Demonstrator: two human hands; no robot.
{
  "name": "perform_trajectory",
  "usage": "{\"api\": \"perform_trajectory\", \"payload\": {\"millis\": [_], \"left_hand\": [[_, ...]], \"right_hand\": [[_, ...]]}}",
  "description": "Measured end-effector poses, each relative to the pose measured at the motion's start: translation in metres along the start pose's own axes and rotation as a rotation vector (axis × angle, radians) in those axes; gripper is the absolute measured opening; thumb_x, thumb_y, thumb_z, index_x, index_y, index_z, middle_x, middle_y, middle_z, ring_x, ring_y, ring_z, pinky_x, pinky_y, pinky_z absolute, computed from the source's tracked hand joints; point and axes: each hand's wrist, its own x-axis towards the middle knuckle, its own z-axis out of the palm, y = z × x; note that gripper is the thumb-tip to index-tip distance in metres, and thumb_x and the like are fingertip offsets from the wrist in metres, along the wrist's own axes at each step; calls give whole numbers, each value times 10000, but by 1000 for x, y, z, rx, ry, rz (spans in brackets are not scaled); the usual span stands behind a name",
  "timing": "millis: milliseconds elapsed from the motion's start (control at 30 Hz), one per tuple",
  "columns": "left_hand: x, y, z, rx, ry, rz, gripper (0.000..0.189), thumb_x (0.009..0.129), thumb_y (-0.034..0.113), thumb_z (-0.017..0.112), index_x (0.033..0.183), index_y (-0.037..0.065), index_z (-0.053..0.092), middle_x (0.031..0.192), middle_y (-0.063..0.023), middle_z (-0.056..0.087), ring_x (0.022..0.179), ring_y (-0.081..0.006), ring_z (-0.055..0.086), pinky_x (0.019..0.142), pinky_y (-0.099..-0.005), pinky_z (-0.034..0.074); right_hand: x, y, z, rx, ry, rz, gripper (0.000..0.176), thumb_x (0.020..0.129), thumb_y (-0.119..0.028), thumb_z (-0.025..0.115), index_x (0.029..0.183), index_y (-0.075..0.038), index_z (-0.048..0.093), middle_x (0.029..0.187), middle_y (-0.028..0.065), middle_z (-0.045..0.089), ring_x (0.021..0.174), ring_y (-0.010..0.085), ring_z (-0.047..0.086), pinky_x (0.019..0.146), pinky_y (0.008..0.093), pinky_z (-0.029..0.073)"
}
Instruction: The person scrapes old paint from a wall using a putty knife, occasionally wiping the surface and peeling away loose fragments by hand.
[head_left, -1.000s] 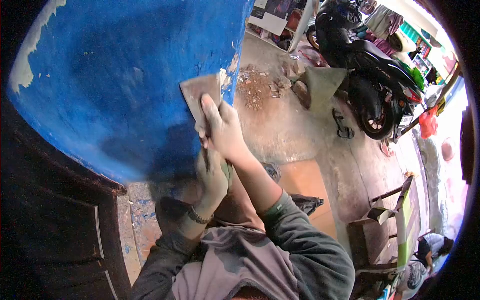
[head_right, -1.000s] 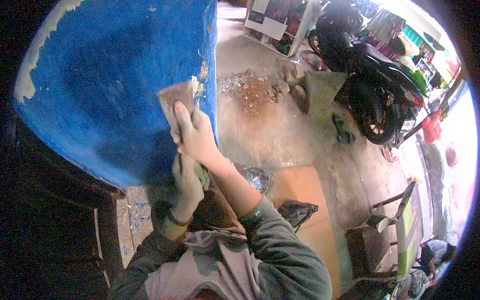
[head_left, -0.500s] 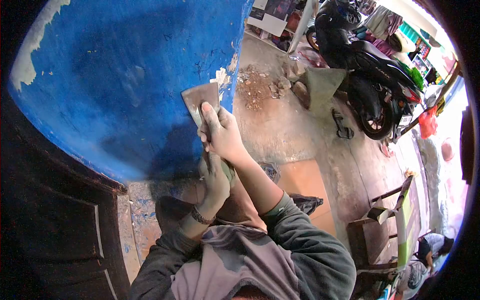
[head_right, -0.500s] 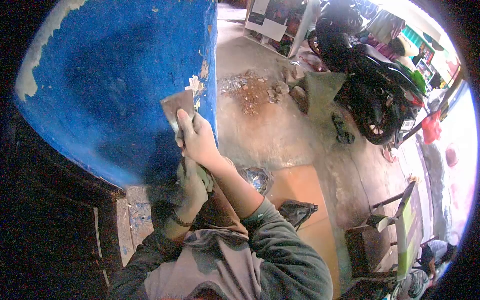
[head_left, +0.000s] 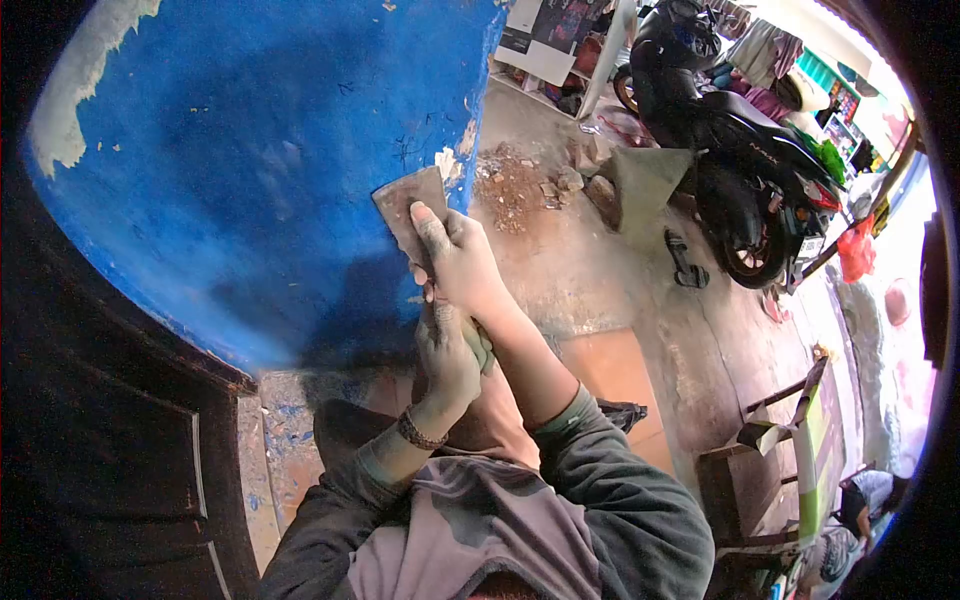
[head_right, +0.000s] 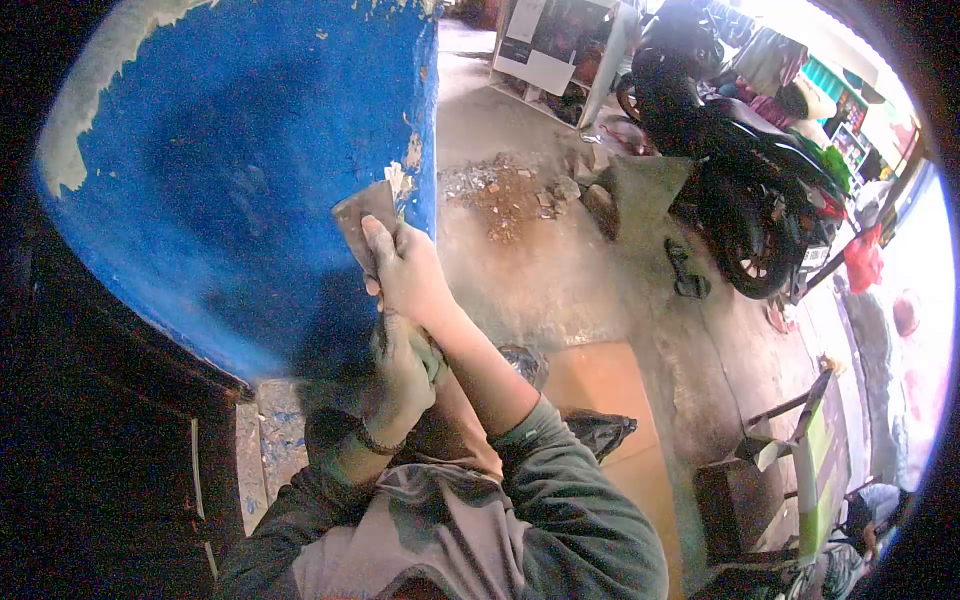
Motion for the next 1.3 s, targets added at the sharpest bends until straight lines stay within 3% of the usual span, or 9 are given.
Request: {"api": "perform_trajectory", "payload": {"millis": [367, 467, 633, 667, 767, 933, 1100, 1167, 1300], "left_hand": [[0, -11, 2, -167, -33, -215, 366, 966, 445, 384, 1071, 121, 515, 806, -19, 560, 587, -111, 541, 511, -253, 440], [9, -20, -4, 6, 128, 296, 339, 970, 456, 376, 934, 148, 513, 666, 25, 510, 436, -99, 453, 378, -261, 360], [-13, 11, -40, -29, 9, -232, 439, 1005, 379, 304, 963, -10, 506, 889, -82, 506, 853, -169, 494, 753, -318, 394], [-13, -3, -41, 201, 50, -20, 425, 1006, 366, 305, 934, -7, 496, 857, -82, 493, 834, -157, 482, 754, -319, 396], [-22, 7, -46, 301, -53, -6, 400, 1009, 352, 307, 964, -8, 475, 886, -105, 500, 868, -176, 488, 798, -333, 398], [-26, 17, -45, 362, -81, 82, 384, 1013, 345, 303, 999, -6, 457, 945, -120, 489, 940, -195, 483, 846, -344, 384], [-9, 31, -46, 632, -260, 11, 256, 973, 276, 461, 958, 20, 451, 645, -56, 507, 523, -210, 501, 548, -360, 440], [-13, 47, -23, 522, -239, 275, 205, 946, 218, 527, 968, 30, 446, 794, -46, 482, 693, -132, 472, 642, -264, 414], [4, 63, 0, 976, -66, 830, 391, 918, 145, 504, 1229, -70, 403, 1275, -265, 420, 1190, -367, 440, 1017, -426, 343]], "right_hand": [[-7, 2, -8, -64, -89, 91, 360, 943, -340, 514, 805, -9, 538, 567, 41, 541, 439, 125, 516, 413, 272, 416], [-16, 30, -21, -108, -145, -128, 342, 940, -337, 522, 869, -6, 572, 627, 32, 566, 561, 151, 567, 521, 294, 461], [-71, 84, -33, -623, -258, -395, 385, 946, -334, 520, 1134, -4, 581, 928, 88, 635, 868, 165, 595, 807, 308, 467], [-98, 78, -19, -54, -205, -17, 357, 968, -255, 480, 1182, 24, 540, 1063, 158, 618, 1010, 242, 587, 907, 320, 425], [-105, 89, -14, -164, -129, -284, 336, 979, -195, 443, 1206, 43, 512, 1133, 200, 585, 1077, 304, 556, 940, 332, 400], [-112, 72, -17, -303, -93, -321, 330, 973, -202, 458, 1193, 34, 524, 1109, 209, 596, 1087, 318, 554, 943, 352, 400], [-112, 70, -44, -129, 108, 72, 354, 980, -246, 459, 1213, 12, 527, 870, 122, 643, 768, 168, 616, 681, 284, 491], [-109, 51, -48, -120, 65, 100, 341, 979, -229, 467, 1223, 0, 529, 763, 30, 589, 609, 71, 514, 560, 221, 445], [-104, 42, -67, -210, 33, -232, 359, 913, -84, 551, 1249, 33, 507, 952, 91, 644, 864, 77, 553, 763, 229, 459]]}}
